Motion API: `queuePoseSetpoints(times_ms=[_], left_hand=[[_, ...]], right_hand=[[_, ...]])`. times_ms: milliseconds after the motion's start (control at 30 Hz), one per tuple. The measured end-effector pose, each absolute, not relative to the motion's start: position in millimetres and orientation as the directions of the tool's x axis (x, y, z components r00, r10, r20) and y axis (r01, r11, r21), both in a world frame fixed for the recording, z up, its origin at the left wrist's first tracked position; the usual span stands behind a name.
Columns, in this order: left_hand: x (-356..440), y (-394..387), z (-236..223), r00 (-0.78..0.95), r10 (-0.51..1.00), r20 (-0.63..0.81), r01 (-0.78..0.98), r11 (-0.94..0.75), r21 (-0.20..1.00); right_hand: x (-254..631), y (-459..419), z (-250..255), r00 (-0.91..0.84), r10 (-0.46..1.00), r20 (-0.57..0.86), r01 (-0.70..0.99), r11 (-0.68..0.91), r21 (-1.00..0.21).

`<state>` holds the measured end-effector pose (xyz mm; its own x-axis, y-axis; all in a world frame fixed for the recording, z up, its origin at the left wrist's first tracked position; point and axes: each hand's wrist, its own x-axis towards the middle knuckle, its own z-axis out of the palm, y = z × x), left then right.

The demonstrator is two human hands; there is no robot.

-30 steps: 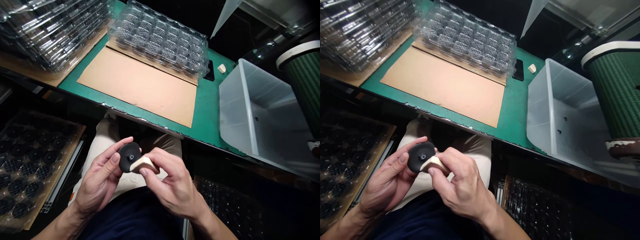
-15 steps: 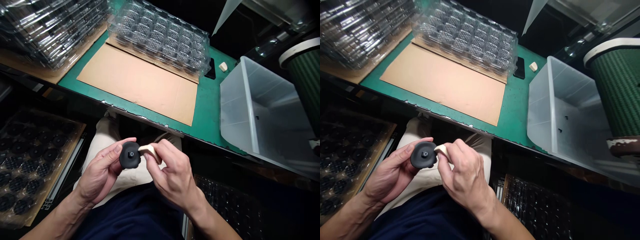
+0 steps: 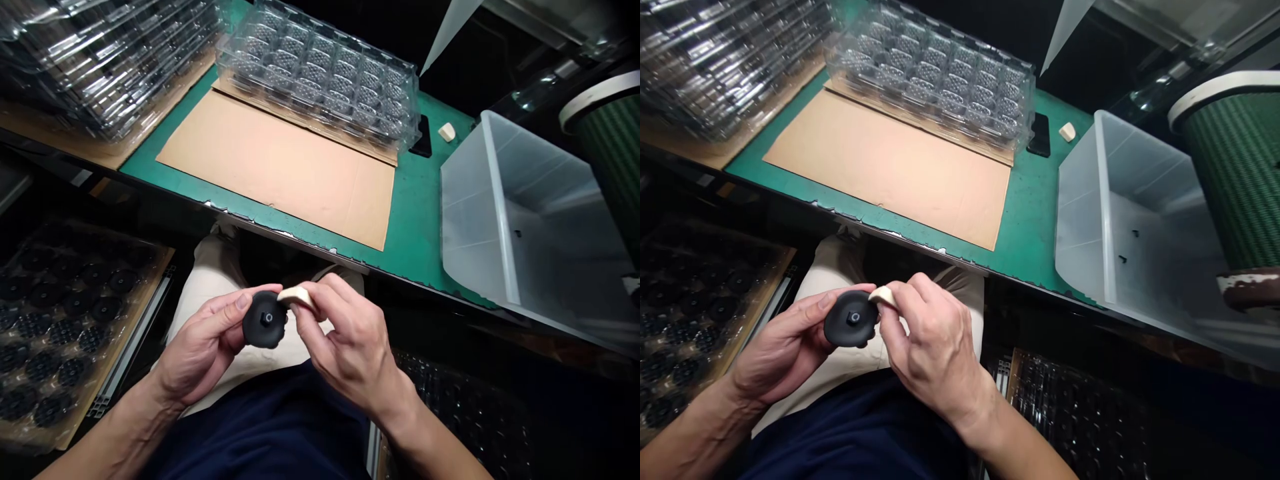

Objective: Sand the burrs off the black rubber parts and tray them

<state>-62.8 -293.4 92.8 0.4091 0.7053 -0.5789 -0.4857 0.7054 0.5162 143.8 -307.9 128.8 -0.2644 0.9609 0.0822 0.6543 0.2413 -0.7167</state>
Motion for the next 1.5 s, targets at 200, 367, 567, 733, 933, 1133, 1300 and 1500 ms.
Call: queuePoseSetpoints(times_ms=[200,367,567,733,933,1133,1300,1500], left_hand=[[-65,-293,91,0.354,0.725,-0.591,-0.494,0.681,0.54],[-63,-294,91,0.507,0.68,-0.529,-0.402,0.73,0.553],[-62,-294,91,0.368,0.742,-0.561,-0.466,0.669,0.579],[-66,-295,88,0.56,0.64,-0.526,-0.329,0.754,0.568],[-67,-294,90,0.376,0.756,-0.537,-0.469,0.654,0.593],[-73,-288,86,0.527,0.636,-0.563,-0.212,0.74,0.638],[-70,-289,85,0.63,0.57,-0.527,-0.305,0.806,0.507],[-66,-289,88,0.322,0.804,-0.5,-0.505,0.592,0.628]], right_hand=[[143,-316,128,-0.289,0.957,0.014,0.629,0.201,-0.751],[147,-313,124,-0.337,0.928,0.161,0.656,0.354,-0.667],[145,-318,125,-0.271,0.961,0.052,0.652,0.223,-0.724],[147,-316,127,-0.393,0.902,0.179,0.626,0.406,-0.666],[143,-317,122,-0.267,0.956,0.12,0.591,0.26,-0.764],[144,-319,121,-0.349,0.929,0.122,0.621,0.327,-0.712],[144,-314,123,-0.465,0.822,0.33,0.589,0.565,-0.578],[134,-314,118,-0.186,0.982,-0.02,0.509,0.08,-0.857]])
